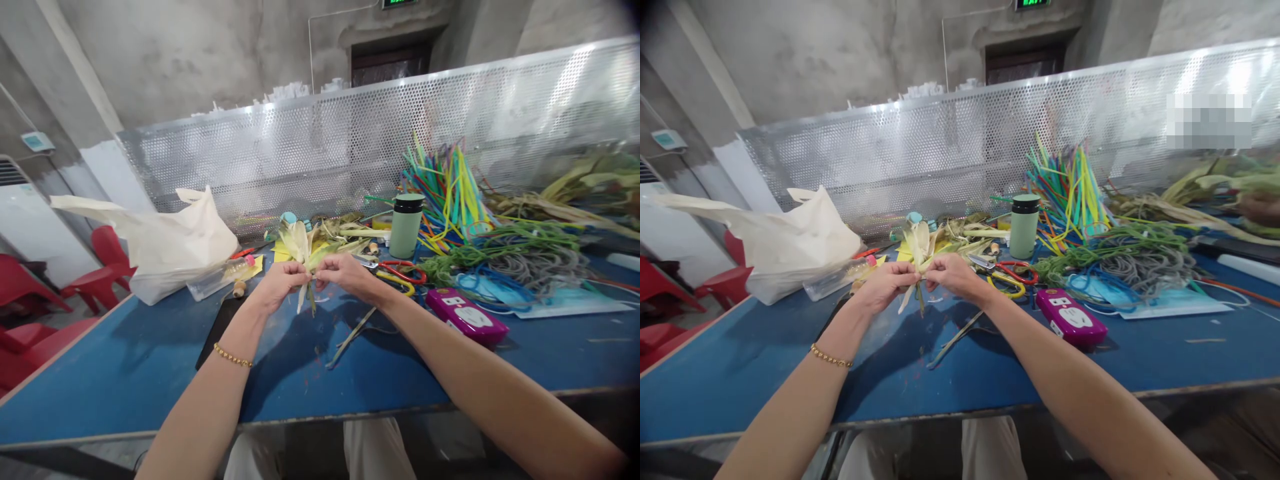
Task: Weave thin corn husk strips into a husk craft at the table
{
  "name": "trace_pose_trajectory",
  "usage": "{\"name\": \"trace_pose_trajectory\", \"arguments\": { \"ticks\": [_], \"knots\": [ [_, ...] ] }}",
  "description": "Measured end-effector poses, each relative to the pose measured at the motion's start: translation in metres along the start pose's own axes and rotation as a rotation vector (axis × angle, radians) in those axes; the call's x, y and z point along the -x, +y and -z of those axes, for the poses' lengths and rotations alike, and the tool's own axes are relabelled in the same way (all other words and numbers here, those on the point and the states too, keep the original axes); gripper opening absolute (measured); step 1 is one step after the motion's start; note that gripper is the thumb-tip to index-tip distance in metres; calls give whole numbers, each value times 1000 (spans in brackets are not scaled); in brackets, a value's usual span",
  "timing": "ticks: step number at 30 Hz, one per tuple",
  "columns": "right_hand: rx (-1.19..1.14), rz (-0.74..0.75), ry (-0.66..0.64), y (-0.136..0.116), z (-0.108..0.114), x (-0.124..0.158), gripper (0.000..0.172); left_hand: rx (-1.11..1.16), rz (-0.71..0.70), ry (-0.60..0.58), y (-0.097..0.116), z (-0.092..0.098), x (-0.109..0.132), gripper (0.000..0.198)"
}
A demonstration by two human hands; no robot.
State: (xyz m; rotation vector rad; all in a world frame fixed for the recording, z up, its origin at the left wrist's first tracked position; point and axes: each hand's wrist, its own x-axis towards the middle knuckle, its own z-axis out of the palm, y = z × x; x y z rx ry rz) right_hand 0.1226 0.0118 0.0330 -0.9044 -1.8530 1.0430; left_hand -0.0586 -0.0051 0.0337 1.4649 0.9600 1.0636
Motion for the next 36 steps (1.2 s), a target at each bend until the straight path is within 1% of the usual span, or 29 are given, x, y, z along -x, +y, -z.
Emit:
{"name": "trace_pose_trajectory", "arguments": {
  "ticks": [2, 5, 8, 11, 13, 16, 20, 24, 26, 28, 29, 30, 32, 33, 34, 35, 36],
  "knots": [
    [63, 41, -15, -1, 2, -1, 12, -14, 2, 4, -2, -1, 0, 23],
    [67, 135, -14, 4, 0, -5, 18, -20, 3, 21, -3, -3, -1, 23],
    [66, 172, 32, 9, -5, -9, 20, -21, 8, 24, -5, -5, -2, 24],
    [79, 162, 111, 9, -8, -9, 22, -2, 0, 14, -5, -7, -2, 25],
    [82, 152, 141, 8, -9, -8, 24, 1, -5, 25, -5, -8, -1, 24],
    [64, 143, 153, 8, -10, -8, 25, 3, -11, 34, -4, -10, 0, 19],
    [43, 134, 170, 13, -13, -10, 23, 3, -25, 16, -4, -10, 0, 12],
    [75, 133, 192, 19, -15, -12, 22, -16, -21, 15, -4, -10, 1, 10],
    [104, 117, 176, 19, -13, -12, 22, -12, -4, 15, -5, -11, 0, 10],
    [176, 113, 152, 16, -8, -12, 24, 16, 23, 17, -6, -10, -1, 14],
    [244, 134, 172, 13, -5, -12, 25, 37, 36, 22, -7, -10, -2, 16],
    [331, 172, 221, 10, -2, -11, 27, 56, 46, 32, -9, -10, -3, 20],
    [532, 283, 407, 1, 1, -7, 30, 75, 48, 68, -12, -9, -5, 25],
    [614, 324, 476, -2, 1, -4, 31, 74, 42, 95, -13, -8, -6, 28],
    [662, 337, 489, -5, 0, -2, 31, 72, 33, 122, -14, -8, -7, 30],
    [683, 323, 449, -6, -3, 0, 32, 73, 24, 142, -15, -8, -8, 31],
    [690, 290, 371, -5, -7, 1, 32, 80, 18, 155, -16, -8, -9, 32]
  ]
}}
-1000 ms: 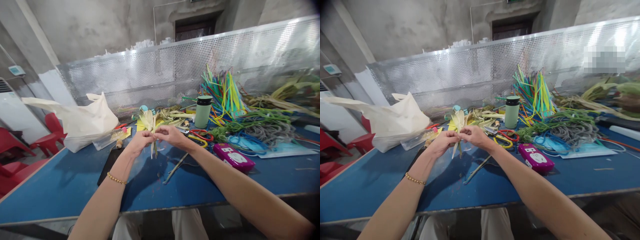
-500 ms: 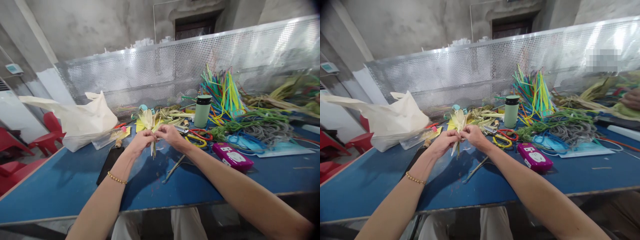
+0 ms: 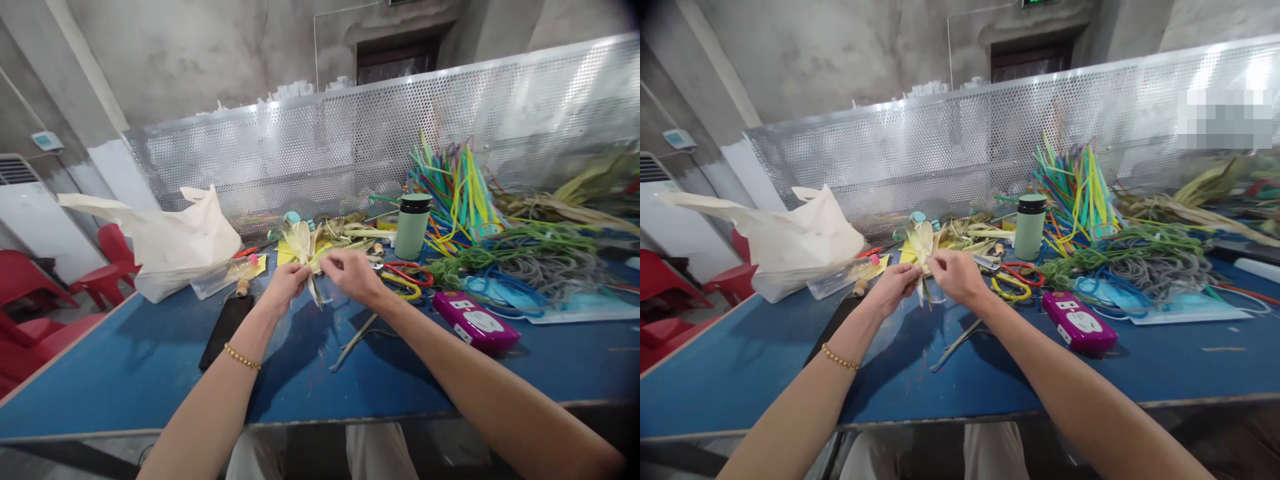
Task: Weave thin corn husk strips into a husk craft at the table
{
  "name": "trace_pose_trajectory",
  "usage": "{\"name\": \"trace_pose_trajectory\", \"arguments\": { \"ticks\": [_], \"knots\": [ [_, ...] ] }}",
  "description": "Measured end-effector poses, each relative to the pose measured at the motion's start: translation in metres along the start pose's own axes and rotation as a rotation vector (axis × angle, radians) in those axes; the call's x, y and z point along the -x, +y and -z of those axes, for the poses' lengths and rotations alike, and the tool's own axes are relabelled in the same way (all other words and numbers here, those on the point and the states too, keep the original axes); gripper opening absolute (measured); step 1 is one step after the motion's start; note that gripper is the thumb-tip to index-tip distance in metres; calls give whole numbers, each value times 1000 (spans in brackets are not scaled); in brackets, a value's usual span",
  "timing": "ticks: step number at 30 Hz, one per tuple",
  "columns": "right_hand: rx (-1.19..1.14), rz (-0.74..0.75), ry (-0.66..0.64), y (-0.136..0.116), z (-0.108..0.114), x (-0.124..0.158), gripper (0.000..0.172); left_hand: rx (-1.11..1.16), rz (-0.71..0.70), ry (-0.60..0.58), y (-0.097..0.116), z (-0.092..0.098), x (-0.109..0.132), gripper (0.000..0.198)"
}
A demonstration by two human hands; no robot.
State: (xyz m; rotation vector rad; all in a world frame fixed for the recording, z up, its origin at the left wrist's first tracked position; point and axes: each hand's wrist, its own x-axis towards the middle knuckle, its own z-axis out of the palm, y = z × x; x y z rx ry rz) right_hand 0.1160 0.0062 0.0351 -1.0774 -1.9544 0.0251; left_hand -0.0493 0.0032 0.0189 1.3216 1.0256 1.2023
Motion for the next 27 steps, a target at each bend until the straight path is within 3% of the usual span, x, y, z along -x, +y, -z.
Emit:
{"name": "trace_pose_trajectory", "arguments": {
  "ticks": [3, 6, 12, 19, 27],
  "knots": [
    [-23, -49, -164, -1, -14, 6, 37, 36, 4, 5, 0, 0, -1, 30],
    [-187, -156, -223, 6, -25, 7, 31, 33, 6, -8, 2, 1, -1, 27],
    [-623, -372, -334, 3, -22, 7, 18, -127, -28, -116, 2, 8, -2, 31],
    [-763, -497, -300, -10, -22, 10, 17, -156, -60, -109, 1, 11, -4, 41],
    [-734, -499, -285, -6, -34, 13, 22, -89, -6, -103, 6, 10, -2, 42]
  ]
}}
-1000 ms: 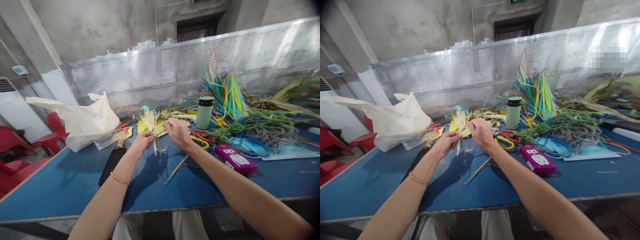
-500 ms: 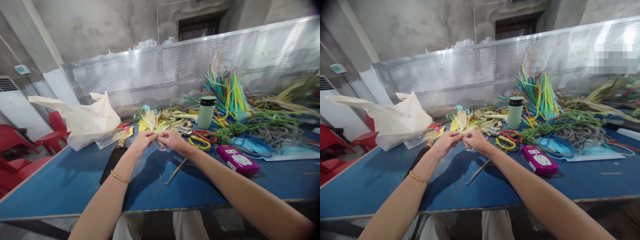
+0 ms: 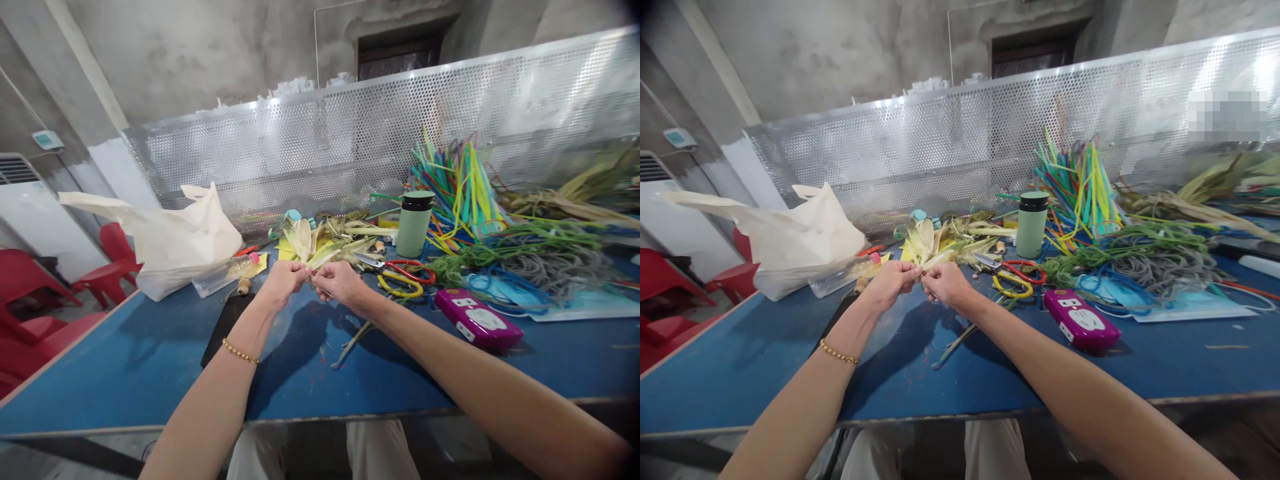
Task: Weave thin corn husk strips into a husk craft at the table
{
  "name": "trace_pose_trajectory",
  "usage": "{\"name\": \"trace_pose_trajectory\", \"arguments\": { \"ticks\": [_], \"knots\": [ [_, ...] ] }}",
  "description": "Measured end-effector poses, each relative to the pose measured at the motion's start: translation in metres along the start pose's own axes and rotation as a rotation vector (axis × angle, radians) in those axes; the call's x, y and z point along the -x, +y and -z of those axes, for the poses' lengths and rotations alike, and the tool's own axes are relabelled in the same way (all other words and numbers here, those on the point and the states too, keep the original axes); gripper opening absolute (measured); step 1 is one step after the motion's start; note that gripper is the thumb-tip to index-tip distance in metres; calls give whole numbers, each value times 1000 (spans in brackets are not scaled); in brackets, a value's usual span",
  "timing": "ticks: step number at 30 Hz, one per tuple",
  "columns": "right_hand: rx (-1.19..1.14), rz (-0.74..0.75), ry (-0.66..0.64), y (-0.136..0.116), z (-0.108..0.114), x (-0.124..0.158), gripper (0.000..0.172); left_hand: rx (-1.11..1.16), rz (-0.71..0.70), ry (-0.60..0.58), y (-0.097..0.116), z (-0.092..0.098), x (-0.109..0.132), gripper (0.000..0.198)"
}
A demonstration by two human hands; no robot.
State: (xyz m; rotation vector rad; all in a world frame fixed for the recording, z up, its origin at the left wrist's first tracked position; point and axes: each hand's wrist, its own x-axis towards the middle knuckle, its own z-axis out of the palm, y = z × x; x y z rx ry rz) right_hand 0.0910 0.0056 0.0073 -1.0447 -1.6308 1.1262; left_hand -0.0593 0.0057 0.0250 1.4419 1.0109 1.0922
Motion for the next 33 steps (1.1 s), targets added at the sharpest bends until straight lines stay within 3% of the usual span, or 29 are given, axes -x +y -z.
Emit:
{"name": "trace_pose_trajectory", "arguments": {
  "ticks": [13, 21, 33],
  "knots": [
    [-19, 6, -11, 0, -2, 2, 20, -54, -6, 27, -1, 3, 0, 37],
    [-65, -39, 39, -5, 2, 5, 20, 43, -38, -48, 3, 8, 0, 30],
    [-72, -41, -9, -7, 2, 6, 22, -155, -90, -25, 2, 5, 0, 31]
  ]
}}
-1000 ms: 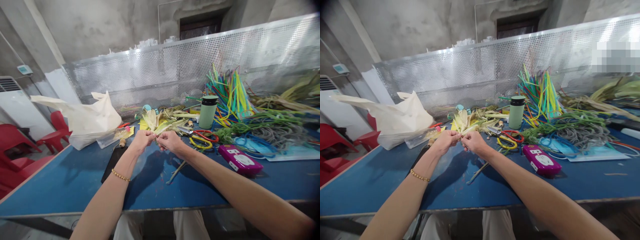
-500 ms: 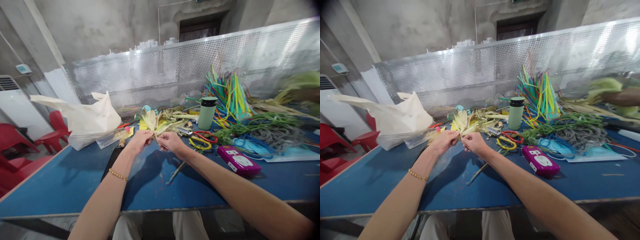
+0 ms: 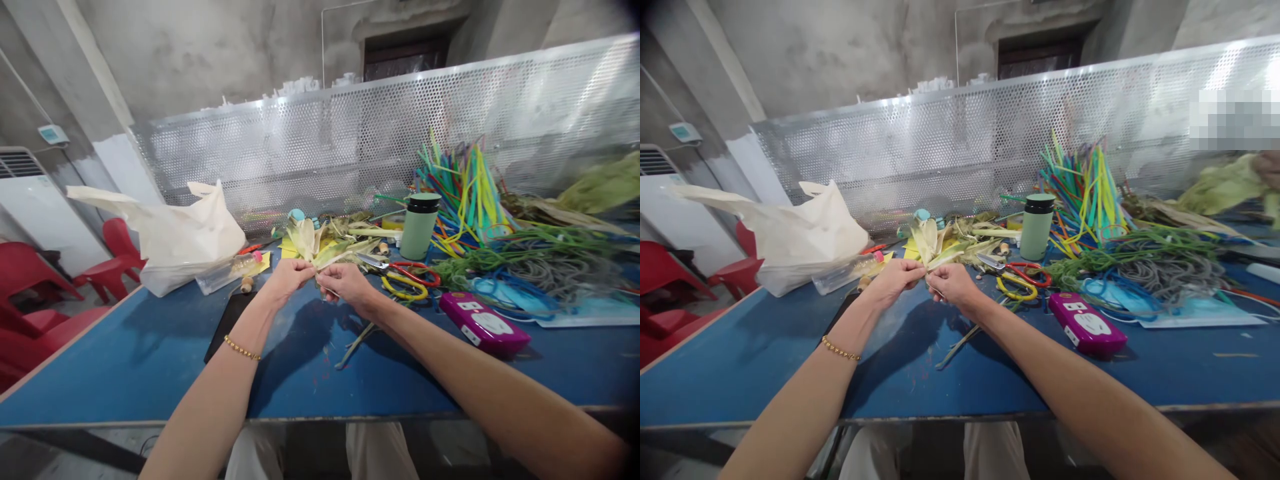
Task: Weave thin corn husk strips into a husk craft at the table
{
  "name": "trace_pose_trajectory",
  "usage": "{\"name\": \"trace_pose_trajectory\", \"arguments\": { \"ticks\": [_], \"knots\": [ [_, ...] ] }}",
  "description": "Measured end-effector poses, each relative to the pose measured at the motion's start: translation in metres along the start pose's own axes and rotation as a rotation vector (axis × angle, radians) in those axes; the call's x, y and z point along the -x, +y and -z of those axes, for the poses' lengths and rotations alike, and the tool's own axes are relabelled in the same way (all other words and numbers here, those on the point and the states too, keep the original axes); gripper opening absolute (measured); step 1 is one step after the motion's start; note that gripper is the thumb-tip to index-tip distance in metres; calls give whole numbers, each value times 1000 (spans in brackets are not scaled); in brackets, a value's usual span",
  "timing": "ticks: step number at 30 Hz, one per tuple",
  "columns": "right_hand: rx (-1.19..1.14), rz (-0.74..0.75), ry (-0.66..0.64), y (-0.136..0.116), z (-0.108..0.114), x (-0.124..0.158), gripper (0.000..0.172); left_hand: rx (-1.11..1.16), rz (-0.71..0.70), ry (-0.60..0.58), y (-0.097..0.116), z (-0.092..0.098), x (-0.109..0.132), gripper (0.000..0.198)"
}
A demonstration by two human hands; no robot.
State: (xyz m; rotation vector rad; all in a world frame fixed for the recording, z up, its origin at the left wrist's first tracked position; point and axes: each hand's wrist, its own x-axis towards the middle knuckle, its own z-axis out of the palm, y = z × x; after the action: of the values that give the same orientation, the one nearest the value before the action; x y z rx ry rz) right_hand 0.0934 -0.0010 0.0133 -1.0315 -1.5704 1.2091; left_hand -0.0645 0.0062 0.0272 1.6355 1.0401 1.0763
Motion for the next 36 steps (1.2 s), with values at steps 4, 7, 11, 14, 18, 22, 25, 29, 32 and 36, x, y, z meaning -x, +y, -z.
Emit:
{"name": "trace_pose_trajectory", "arguments": {
  "ticks": [4, 7, 11, 14, 18, 22, 25, 29, 32, 36],
  "knots": [
    [9, 20, -11, 0, 1, 0, 22, 5, 27, -2, -2, 0, -1, 31],
    [8, 17, -19, 0, 1, 0, 23, 1, 37, 0, -4, -1, -1, 30],
    [10, 18, -21, 1, 1, -1, 23, -30, 39, 9, -5, -2, -1, 29],
    [1, 25, -25, 2, 1, -1, 23, -41, 33, 22, -5, -2, -1, 29],
    [-3, 19, -21, -1, 0, 0, 22, -54, 21, 37, -5, -2, -1, 28],
    [0, 27, -33, -2, 1, 2, 24, -64, 28, 32, -4, -3, -1, 26],
    [3, 45, -43, 0, 1, 1, 25, -56, 39, 28, -4, -4, -1, 29],
    [10, 60, -35, 8, 1, -2, 27, -19, 28, 8, -4, 0, -2, 33],
    [1, 35, 0, 11, 1, -4, 26, 82, 28, -51, -2, 4, -2, 33],
    [10, 33, 25, 8, 2, -3, 23, 146, 18, -56, -1, 5, -2, 35]
  ]
}}
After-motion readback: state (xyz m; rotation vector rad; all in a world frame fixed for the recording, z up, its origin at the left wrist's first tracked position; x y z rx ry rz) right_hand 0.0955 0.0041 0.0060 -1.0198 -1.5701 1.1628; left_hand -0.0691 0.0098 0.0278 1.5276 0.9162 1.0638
